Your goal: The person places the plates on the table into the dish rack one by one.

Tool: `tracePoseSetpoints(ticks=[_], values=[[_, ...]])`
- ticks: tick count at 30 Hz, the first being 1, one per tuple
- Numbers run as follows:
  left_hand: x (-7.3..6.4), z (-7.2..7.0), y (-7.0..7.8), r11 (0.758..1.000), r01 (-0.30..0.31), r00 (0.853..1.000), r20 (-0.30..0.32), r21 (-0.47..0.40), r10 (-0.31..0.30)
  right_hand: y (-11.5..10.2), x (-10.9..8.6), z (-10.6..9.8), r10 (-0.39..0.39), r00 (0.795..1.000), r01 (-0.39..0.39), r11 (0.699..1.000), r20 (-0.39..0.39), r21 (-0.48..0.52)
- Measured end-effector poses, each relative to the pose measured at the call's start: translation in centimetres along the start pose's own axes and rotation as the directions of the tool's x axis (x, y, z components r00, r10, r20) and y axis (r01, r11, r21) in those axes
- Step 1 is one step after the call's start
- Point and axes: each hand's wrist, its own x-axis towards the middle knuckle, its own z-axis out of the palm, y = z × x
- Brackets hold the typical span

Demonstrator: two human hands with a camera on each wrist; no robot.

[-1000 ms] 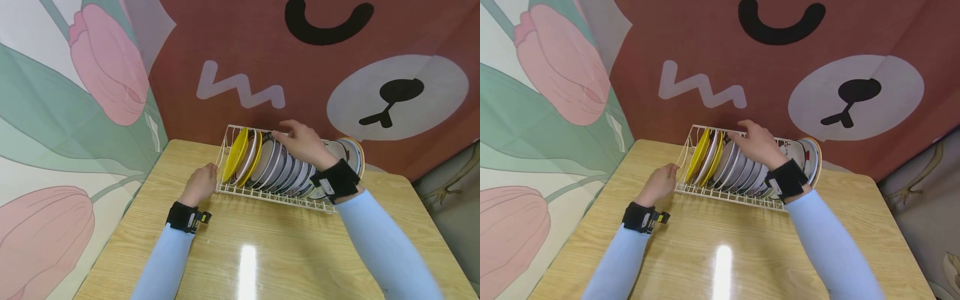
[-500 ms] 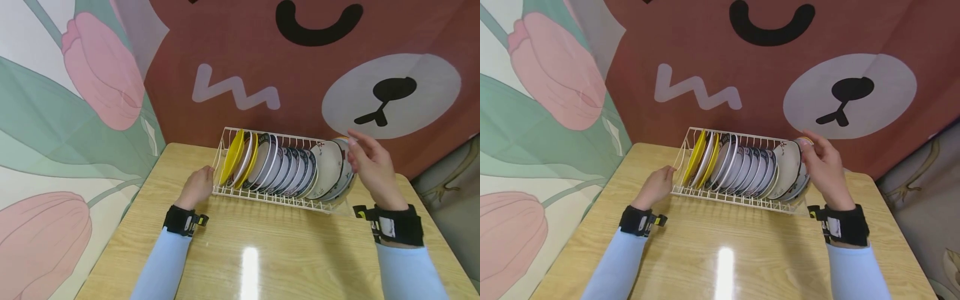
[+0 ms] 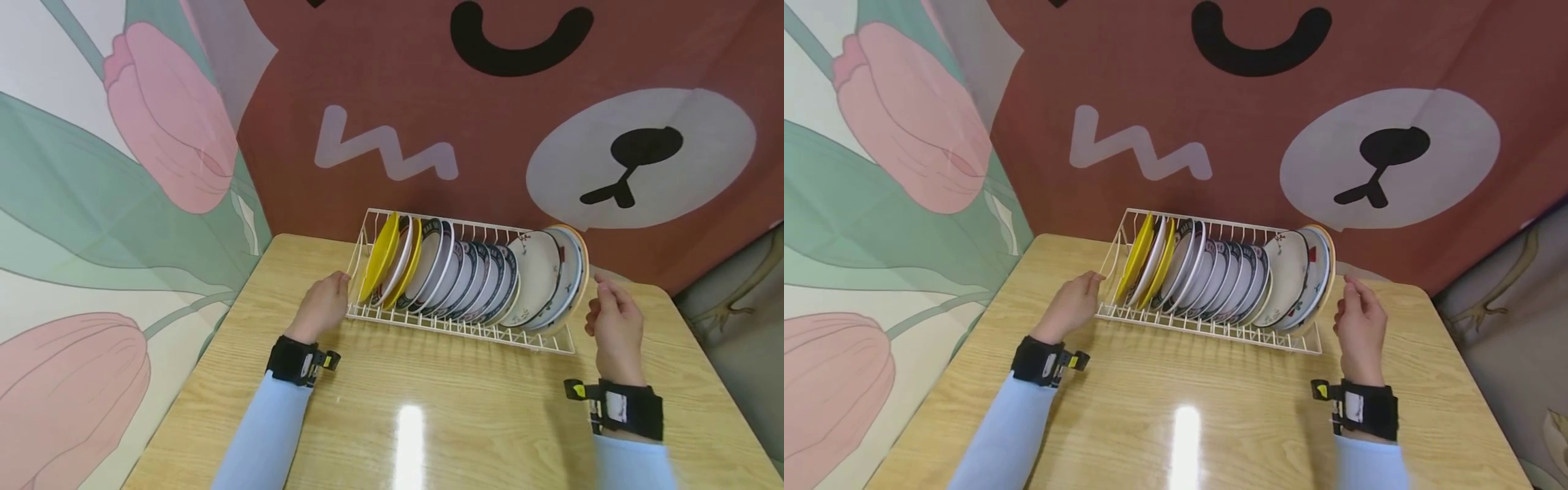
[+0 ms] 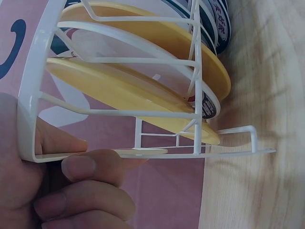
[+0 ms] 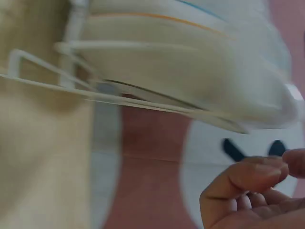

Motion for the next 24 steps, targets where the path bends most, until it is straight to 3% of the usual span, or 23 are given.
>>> tracePoseSetpoints(ticks=[4, 10, 18, 24], values=[[0.1, 0.0, -0.1, 1.000, -0.005, 1.000, 0.004, 0.000, 0.005, 2.3, 0.4, 0.6, 0.064, 0.997, -0.065, 0.997, -0.036, -0.041], [0.1, 0.1, -0.1, 1.000, 0.001, 1.000, -0.001, -0.003, -0.001, 4.3, 0.3, 1.6, 0.053, 0.998, -0.058, 0.990, -0.039, -0.125], [0.2, 0.5, 0.0, 1.000, -0.005, 1.000, -0.006, 0.015, 0.006, 5.3, 0.1, 1.7, 0.001, 0.999, -0.015, 0.961, -0.050, -0.275], [0.3, 0.3, -0.2, 0.999, -0.010, 1.000, -0.006, 0.035, 0.010, 5.4, 0.3, 2.1, -0.014, 0.999, 0.001, 0.960, -0.046, -0.282]])
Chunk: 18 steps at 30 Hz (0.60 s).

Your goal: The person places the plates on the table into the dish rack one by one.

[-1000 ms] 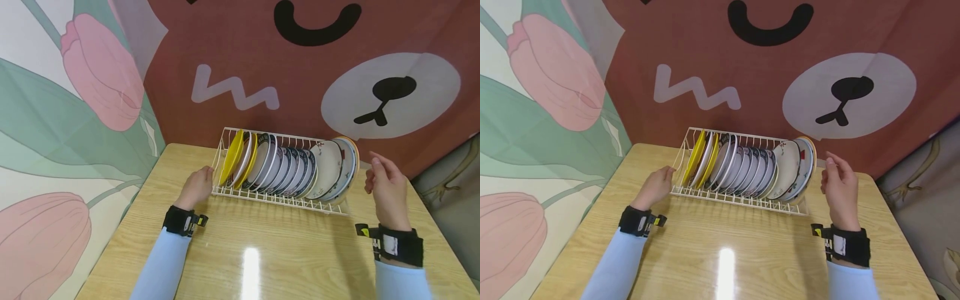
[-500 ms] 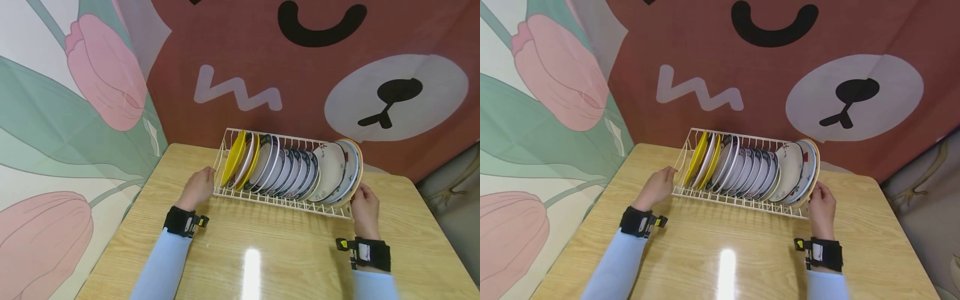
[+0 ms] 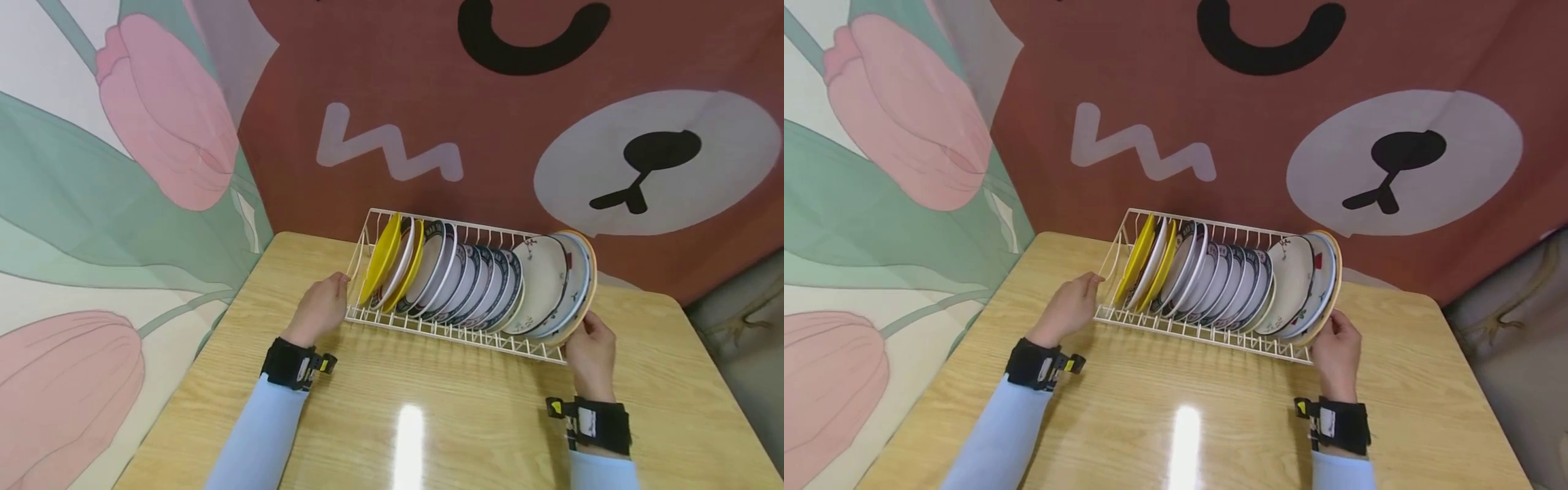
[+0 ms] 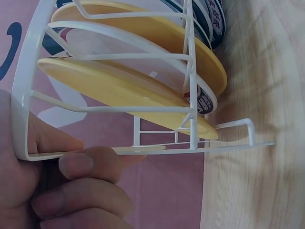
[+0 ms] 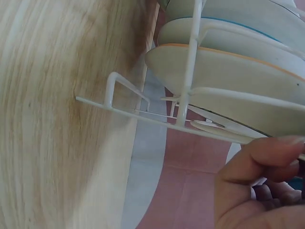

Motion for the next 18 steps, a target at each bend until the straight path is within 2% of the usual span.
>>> tracePoseSetpoints(ticks=[6, 18], values=[[-0.02, -0.09, -0.20, 1.000, -0.018, 1.000, 0.002, -0.006, 0.018, 0.09, 0.01, 0.12, -0.041, 0.999, 0.042, 0.998, 0.005, -0.053], [0.14, 0.06, -0.31, 0.999, -0.028, 0.999, -0.017, -0.037, 0.027, 0.17, 0.14, -0.01, -0.039, 0.999, 0.040, 0.999, 0.022, -0.037]])
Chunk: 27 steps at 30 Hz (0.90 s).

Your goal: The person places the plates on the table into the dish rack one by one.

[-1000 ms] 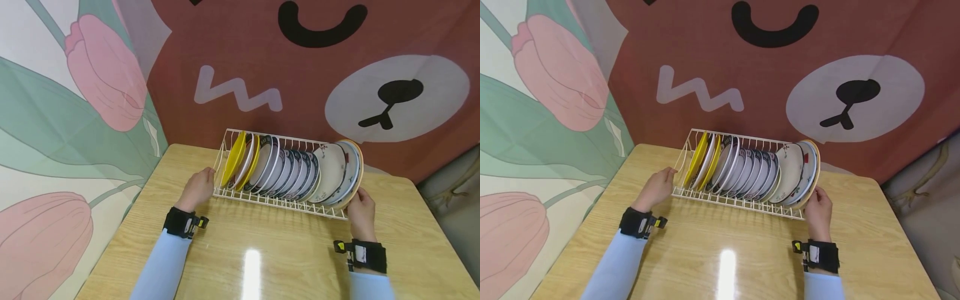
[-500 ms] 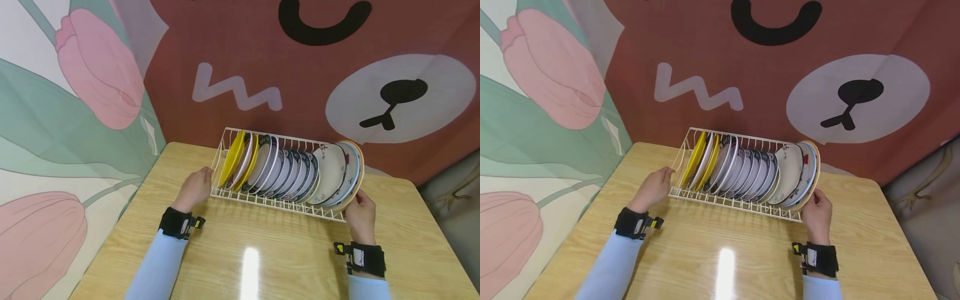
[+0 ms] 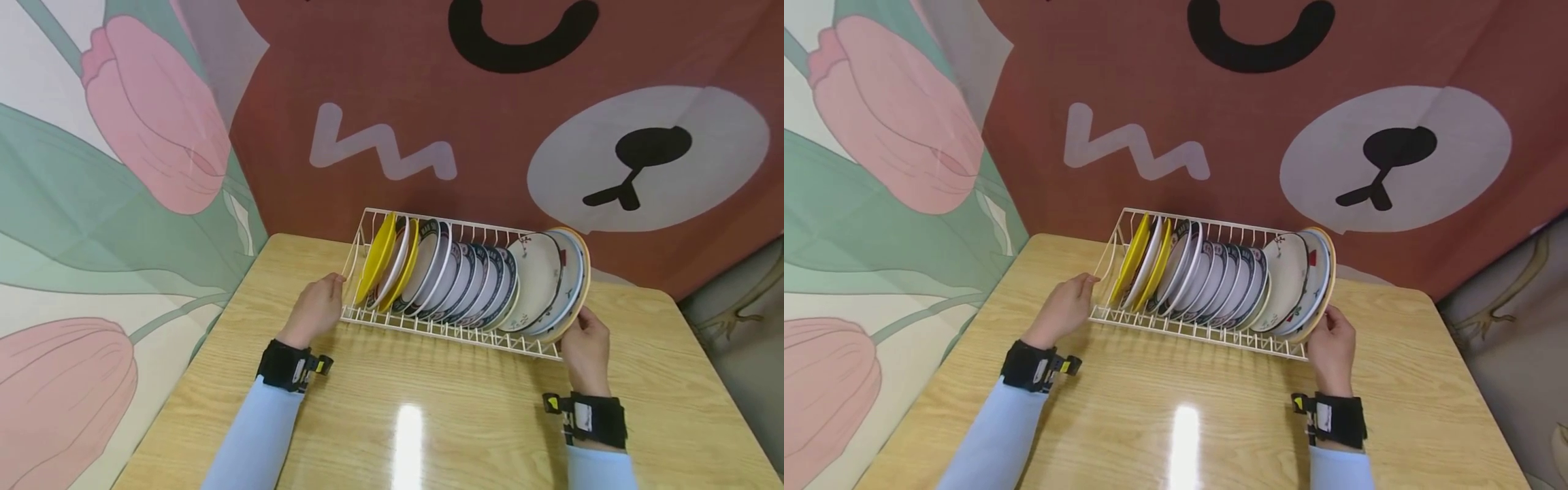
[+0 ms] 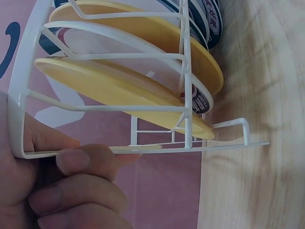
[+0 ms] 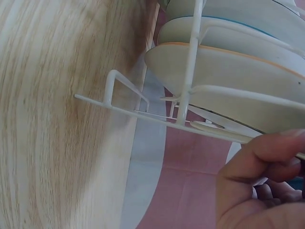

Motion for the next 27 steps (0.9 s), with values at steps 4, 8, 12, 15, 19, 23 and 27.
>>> tracePoseSetpoints(ticks=[4, 8, 12, 15, 19, 23, 27], values=[[0.02, -0.02, -0.01, 1.000, -0.006, 1.000, -0.003, -0.009, 0.006, -0.17, 0.06, 0.01, 0.003, 1.000, -0.003, 1.000, -0.012, 0.025], [0.04, -0.04, -0.04, 1.000, -0.016, 1.000, -0.009, -0.012, 0.015, -0.31, 0.06, 0.04, 0.014, 1.000, -0.013, 1.000, -0.013, 0.024], [0.03, 0.01, -0.08, 1.000, -0.016, 1.000, -0.011, -0.020, 0.016, -0.34, -0.02, 0.02, 0.016, 1.000, -0.016, 1.000, -0.015, 0.021], [0.03, 0.02, -0.04, 1.000, -0.009, 1.000, -0.004, -0.030, 0.009, -0.30, -0.07, 0.01, 0.013, 1.000, -0.012, 1.000, -0.017, 0.020], [0.04, -0.01, -0.05, 0.999, -0.007, 1.000, 0.000, -0.042, 0.007, -0.28, -0.04, 0.05, 0.009, 1.000, -0.008, 1.000, -0.018, 0.020], [-0.01, -0.07, -0.03, 0.999, -0.008, 1.000, -0.001, -0.039, 0.008, -0.23, -0.01, 0.08, 0.010, 1.000, -0.010, 0.999, -0.013, 0.033], [-0.11, -0.09, 0.04, 1.000, -0.002, 1.000, -0.017, -0.007, 0.001, -0.19, -0.01, 0.14, 0.013, 1.000, -0.012, 0.999, -0.016, 0.042]])
